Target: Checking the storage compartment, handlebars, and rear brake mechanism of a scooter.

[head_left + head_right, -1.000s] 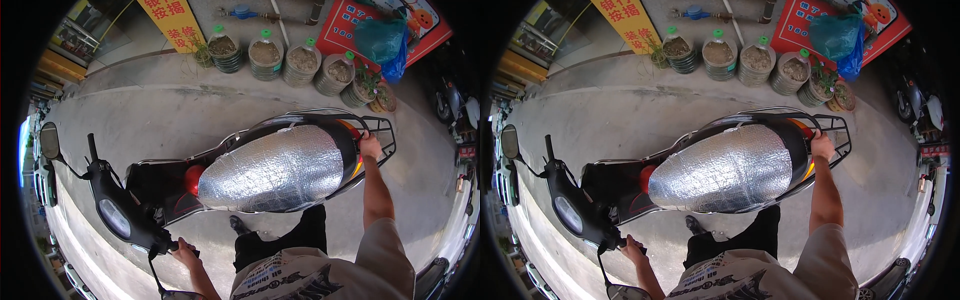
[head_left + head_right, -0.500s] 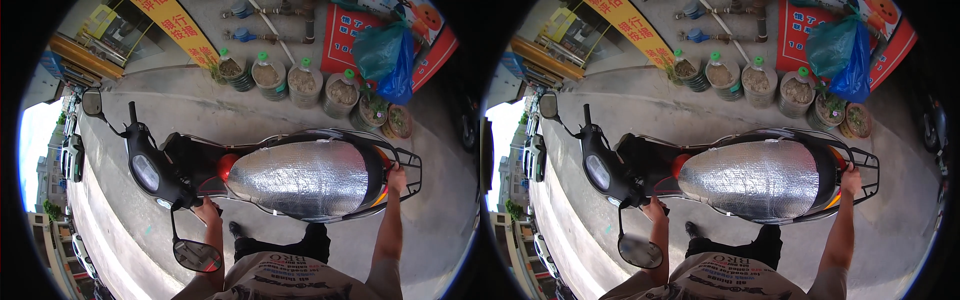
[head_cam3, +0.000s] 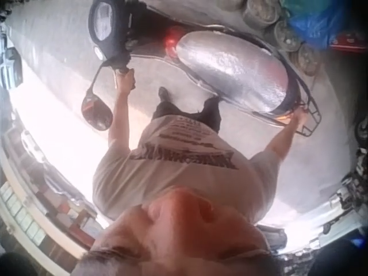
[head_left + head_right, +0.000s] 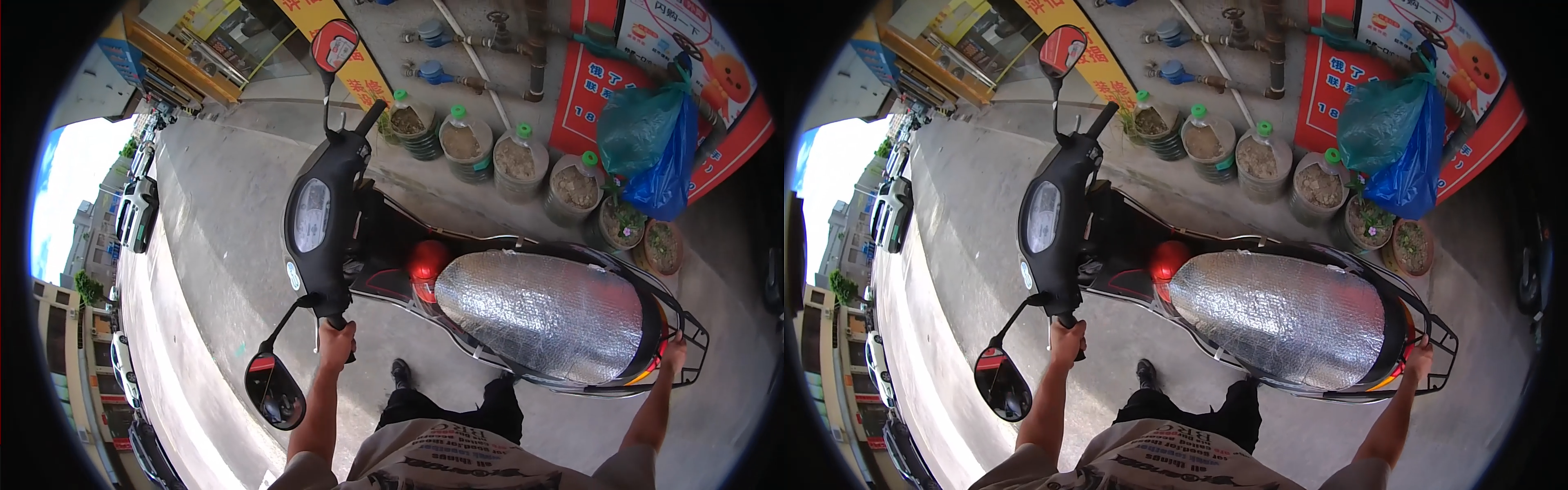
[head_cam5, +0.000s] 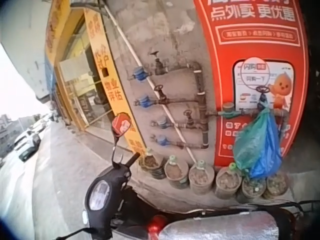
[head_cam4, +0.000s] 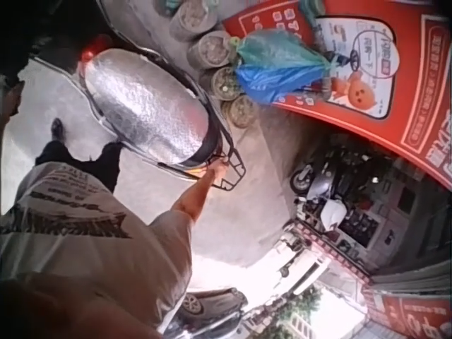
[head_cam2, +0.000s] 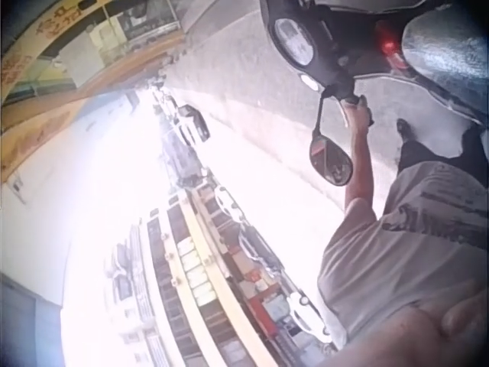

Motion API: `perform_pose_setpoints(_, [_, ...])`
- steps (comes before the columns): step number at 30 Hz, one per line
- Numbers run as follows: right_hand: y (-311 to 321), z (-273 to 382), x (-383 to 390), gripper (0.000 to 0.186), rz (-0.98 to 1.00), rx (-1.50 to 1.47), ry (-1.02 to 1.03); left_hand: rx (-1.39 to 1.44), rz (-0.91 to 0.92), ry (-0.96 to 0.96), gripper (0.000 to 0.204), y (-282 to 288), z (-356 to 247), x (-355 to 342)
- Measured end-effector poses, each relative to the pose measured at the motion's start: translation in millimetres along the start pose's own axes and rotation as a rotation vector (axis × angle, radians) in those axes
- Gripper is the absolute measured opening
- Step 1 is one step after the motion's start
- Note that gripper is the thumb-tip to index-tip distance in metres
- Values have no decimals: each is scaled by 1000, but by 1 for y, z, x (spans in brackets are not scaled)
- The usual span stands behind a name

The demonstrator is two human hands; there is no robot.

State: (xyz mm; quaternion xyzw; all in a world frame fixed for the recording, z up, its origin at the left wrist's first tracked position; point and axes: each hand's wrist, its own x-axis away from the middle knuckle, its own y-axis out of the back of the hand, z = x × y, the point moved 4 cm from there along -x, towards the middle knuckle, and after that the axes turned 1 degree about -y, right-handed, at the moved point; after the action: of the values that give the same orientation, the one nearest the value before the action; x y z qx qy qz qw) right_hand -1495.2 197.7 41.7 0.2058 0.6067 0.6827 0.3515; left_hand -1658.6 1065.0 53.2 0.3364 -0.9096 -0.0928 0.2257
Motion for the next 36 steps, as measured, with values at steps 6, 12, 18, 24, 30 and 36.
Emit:
perform_pose_setpoints(6, [-17, -10, -15, 69, 53, -7, -23, -330, 69, -15, 19, 81, -18, -44])
perform_pose_setpoints(12, [-21, -10, -37, 67, 31, 25, -35, -390, 62, -12, 21, 86, -30, -55])
perform_pose_setpoints(18, [-39, 4, -18, 66, 1, -30, -48, -437, 16, -56, 18, 106, -30, -66])
perform_pose_setpoints(24, [-37, 10, 7, 39, -69, -1, 115, -439, 21, -79, 16, 97, -37, -63])
perform_pose_setpoints(30, [-19, -14, 92, 51, -344, 53, 254, -440, 62, -136, 13, 103, -47, -51])
perform_pose_setpoints(36, [-14, 7, 104, 55, -269, -97, 96, -471, 96, -164, 12, 104, -61, -47])
